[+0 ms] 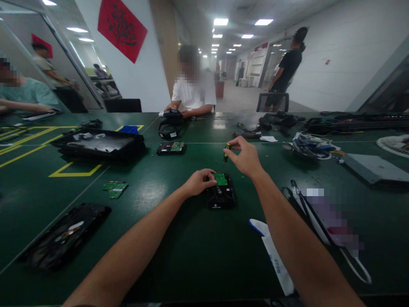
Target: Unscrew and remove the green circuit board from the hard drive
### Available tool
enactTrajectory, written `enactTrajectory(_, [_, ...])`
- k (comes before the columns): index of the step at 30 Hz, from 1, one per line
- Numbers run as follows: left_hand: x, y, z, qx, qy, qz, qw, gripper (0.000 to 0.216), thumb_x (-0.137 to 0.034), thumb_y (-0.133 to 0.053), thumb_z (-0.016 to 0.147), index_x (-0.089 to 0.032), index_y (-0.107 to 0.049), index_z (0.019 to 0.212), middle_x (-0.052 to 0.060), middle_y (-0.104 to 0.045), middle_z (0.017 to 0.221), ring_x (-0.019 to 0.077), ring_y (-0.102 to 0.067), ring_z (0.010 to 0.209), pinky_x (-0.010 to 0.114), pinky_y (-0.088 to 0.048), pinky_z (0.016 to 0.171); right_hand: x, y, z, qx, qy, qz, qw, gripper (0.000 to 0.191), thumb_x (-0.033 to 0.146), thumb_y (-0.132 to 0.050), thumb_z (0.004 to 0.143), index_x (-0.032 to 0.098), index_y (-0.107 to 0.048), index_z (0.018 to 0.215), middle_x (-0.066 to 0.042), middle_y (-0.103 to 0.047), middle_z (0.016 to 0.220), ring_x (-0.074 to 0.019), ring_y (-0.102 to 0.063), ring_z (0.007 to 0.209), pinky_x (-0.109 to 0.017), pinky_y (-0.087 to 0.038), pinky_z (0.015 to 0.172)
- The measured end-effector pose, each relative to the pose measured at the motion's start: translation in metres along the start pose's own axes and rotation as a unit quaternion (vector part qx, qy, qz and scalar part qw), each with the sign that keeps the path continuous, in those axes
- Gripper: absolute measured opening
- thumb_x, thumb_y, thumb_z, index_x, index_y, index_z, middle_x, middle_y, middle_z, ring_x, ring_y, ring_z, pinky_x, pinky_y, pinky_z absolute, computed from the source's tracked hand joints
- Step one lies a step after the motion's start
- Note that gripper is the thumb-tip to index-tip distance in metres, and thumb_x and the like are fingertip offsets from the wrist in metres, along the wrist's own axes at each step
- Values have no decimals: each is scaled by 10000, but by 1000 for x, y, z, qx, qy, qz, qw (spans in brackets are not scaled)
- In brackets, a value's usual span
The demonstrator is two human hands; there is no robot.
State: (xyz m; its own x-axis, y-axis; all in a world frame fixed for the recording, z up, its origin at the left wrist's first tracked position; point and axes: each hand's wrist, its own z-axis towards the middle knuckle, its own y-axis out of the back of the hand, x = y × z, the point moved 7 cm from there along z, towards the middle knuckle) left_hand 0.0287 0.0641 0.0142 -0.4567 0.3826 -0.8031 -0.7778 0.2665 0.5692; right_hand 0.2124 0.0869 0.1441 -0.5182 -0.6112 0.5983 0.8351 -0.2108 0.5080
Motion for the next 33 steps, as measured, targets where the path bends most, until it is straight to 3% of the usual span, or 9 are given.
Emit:
enactTrajectory(5, [0,0,0,2,2,-1,1000,184,-343,-709,854,-161,-687,853,75,-634,1333,88,-517,654,276,-447,682,5,-2,0,15,40,-9,999,170,313,-649,882,247,-667,1038,-65,-704,1043,-245,-673,965,-453,-555,897])
enactTrajectory(17, [0,-1,0,-5,1,-8,1000,207,-364,-715,858,-159,-688,864,69,-639,1325,88,-499,637,266,-435,643,6,0,1,9,53,-13,998,174,281,-639,878,236,-656,1045,-67,-688,1033,-233,-665,958,-431,-559,898])
enactTrajectory(33, [0,-1,1,-4,-4,-11,1000,195,-355,-710,860,-163,-679,852,71,-640,1318,93,-509,641,276,-441,658,1,1,1,-3,25,-7,1000,166,290,-658,850,231,-619,1000,-71,-699,1011,-243,-668,940,-441,-557,888])
